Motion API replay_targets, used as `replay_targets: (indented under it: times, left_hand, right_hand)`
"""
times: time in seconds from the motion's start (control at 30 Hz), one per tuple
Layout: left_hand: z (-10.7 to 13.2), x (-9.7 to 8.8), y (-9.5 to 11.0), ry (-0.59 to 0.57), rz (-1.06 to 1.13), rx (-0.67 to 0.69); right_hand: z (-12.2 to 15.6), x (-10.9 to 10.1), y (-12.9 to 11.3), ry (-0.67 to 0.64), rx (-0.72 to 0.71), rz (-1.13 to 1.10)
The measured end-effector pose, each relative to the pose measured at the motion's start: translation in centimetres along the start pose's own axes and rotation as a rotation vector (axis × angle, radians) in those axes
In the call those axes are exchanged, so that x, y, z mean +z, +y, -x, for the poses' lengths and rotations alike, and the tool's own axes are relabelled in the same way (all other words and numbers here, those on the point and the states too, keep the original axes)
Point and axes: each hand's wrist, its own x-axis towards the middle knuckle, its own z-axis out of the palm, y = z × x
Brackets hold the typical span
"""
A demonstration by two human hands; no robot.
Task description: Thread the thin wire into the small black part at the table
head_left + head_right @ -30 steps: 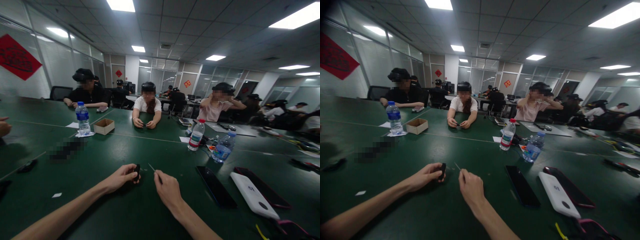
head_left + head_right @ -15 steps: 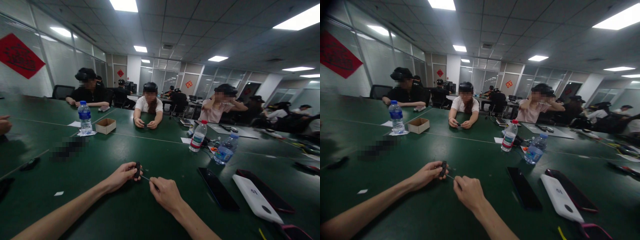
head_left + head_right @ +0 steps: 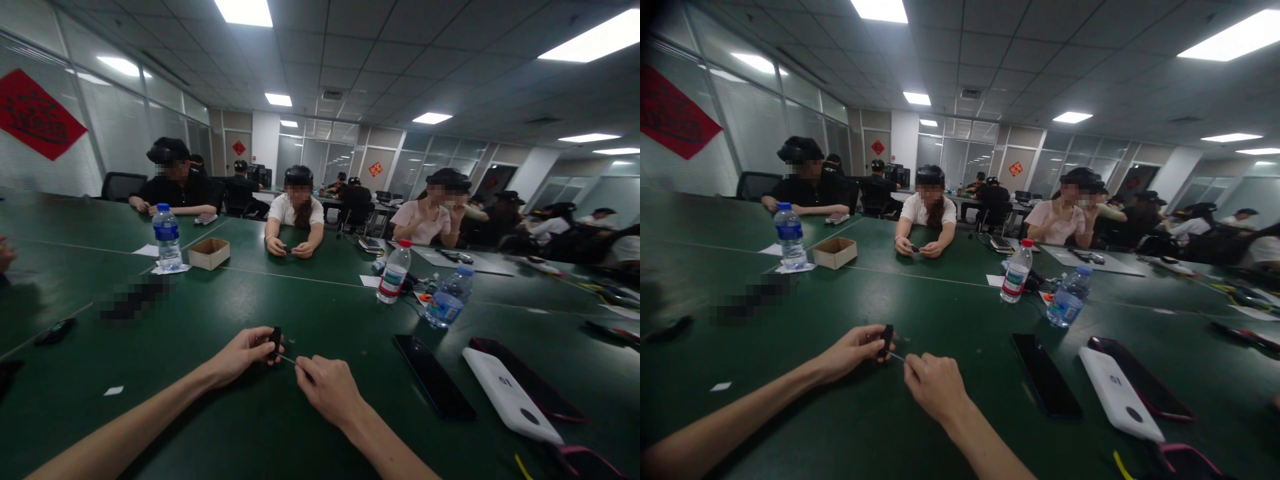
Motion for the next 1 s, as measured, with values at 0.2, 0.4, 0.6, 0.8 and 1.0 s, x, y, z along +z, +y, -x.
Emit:
replay_targets:
  times: [0.2, 0.4, 0.6, 0.8, 1.0]
  left_hand:
    - [-0.2, -0.1, 0.1, -0.003, -0.042, -0.014]
    - [-0.1, 0.2, 0.6, -0.058, -0.065, -0.05]
    - [0.0, 0.1, 0.5, -0.041, -0.001, -0.095]
    - [-0.2, -0.2, 0.0, 0.028, 0.084, -0.108]
    - [-0.4, -0.4, -0.4, 0.038, 0.035, -0.072]
  right_hand:
    - [0.0, 0.0, -0.2, -0.007, 0.01, 0.057]
    - [-0.2, 0.2, 0.2, 0.065, 0.102, -0.034]
    - [-0.5, 0.3, 0.7, 0.079, 0.155, -0.06]
    - [-0.4, 0.3, 0.5, 0.061, 0.123, -0.033]
    - [-0.3, 0.2, 0.5, 0.044, 0.097, -0.026]
